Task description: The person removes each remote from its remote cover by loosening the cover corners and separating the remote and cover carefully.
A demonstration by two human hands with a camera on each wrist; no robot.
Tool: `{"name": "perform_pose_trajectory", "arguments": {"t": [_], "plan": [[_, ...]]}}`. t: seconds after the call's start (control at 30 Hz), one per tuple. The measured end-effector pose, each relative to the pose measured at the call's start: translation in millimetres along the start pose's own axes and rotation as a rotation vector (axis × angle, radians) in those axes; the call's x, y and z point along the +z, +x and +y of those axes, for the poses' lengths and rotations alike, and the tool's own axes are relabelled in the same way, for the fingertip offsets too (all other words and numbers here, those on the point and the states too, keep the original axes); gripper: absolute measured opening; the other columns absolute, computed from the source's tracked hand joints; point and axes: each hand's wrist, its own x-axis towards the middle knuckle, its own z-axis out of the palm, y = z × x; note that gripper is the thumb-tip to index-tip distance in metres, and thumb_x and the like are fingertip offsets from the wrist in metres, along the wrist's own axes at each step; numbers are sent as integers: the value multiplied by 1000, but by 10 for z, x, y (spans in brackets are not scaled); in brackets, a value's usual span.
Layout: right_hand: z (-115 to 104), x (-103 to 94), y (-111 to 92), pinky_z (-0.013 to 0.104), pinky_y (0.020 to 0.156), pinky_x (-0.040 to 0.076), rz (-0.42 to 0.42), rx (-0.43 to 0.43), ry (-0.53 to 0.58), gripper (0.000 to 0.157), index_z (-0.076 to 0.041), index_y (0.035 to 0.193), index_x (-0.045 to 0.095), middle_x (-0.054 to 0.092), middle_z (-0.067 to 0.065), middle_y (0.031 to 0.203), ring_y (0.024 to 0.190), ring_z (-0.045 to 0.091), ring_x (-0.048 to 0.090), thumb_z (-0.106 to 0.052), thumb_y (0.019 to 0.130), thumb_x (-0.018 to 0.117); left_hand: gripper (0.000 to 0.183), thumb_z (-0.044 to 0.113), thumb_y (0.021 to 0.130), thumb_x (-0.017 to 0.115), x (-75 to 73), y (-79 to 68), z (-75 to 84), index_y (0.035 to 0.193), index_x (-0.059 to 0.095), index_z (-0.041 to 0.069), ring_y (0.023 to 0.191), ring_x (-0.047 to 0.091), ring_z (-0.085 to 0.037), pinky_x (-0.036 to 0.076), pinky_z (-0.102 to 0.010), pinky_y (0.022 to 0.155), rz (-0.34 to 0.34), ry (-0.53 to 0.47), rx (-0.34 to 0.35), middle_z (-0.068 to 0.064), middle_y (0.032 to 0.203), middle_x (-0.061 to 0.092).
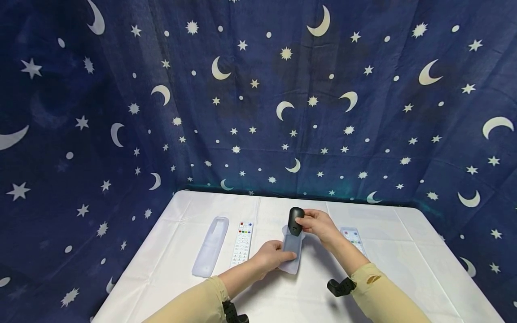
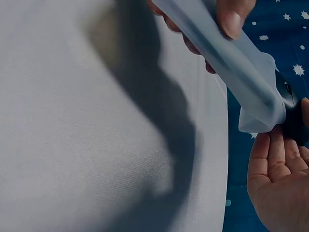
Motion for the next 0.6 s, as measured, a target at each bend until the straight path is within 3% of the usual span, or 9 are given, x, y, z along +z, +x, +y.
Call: {"name": "perform_pose_trajectory", "arguments": {"t": [0.17,0.4,0.6], "plan": [[-30,-11,29,28,80,57,-17,-13,-1,46,14,131,56,73,17,114,89,12,69,-7,94,72,24,10,88,77,-2,1,2,104,69,-5,82,68,-19,59,-35,74,-16,37,3,-7,92,69],[-55,-23,51,29,81,58,-30,-27,-1,48,15,132,54,72,17,113,89,13,70,-6,93,72,22,9,88,77,-16,8,-3,101,68,-6,82,68,-19,59,-35,74,-20,15,10,-7,91,69],[-45,5,56,29,80,57,-57,-21,28,45,14,131,56,73,16,112,90,14,70,-6,94,72,33,19,94,73,-95,-39,4,114,66,-7,90,68,-21,59,-39,78,-31,-15,8,-8,101,69]]}}
